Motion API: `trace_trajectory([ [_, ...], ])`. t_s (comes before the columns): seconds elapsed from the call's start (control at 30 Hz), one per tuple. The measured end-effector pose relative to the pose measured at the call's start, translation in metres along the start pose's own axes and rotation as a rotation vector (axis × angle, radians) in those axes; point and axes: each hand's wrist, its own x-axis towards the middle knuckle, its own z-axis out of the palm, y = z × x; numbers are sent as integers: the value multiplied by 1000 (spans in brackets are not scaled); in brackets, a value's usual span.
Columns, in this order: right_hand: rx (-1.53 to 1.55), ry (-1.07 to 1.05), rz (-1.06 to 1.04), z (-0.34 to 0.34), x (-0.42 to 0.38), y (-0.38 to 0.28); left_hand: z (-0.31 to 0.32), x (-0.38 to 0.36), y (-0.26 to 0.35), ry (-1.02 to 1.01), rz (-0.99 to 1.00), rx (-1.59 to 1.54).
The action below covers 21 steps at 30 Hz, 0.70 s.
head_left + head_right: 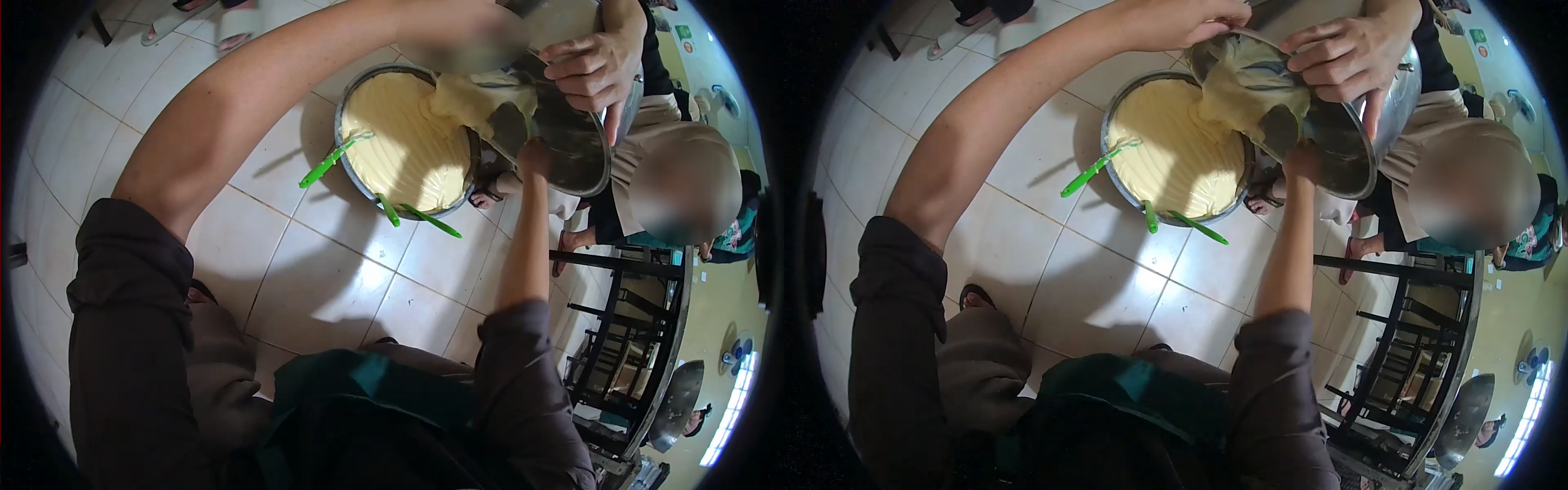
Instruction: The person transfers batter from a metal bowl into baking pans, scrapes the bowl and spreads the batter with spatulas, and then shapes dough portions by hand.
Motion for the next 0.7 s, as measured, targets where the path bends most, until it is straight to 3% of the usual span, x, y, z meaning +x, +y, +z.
trace_trajectory([
  [0.03,-255,-22,-103,18,18,11,0,1,1,1,-8,-3],
  [0.13,427,144,202,-1,0,-71,-8,0,4,-2,-47,-2],
  [0.23,643,100,13,-44,-55,-102,-11,0,8,-1,-63,-4],
  [0.33,519,104,93,-56,-55,-58,5,-1,-1,72,-31,16],
  [0.4,82,5,8,-3,-27,-9,9,0,0,124,0,29],
  [0.47,144,61,113,19,-26,-15,8,2,2,107,-10,26],
  [0.5,426,169,258,21,-41,-48,7,4,3,101,-15,28],
  [0.57,493,251,-39,50,-58,-87,7,7,2,131,-10,13],
  [0.6,644,243,87,35,-72,-109,9,7,2,144,-10,2],
  [0.67,910,87,42,-2,-92,-100,11,9,1,156,-18,-6],
  [0.7,826,75,17,-21,-92,-87,12,8,0,161,-25,-11],
])
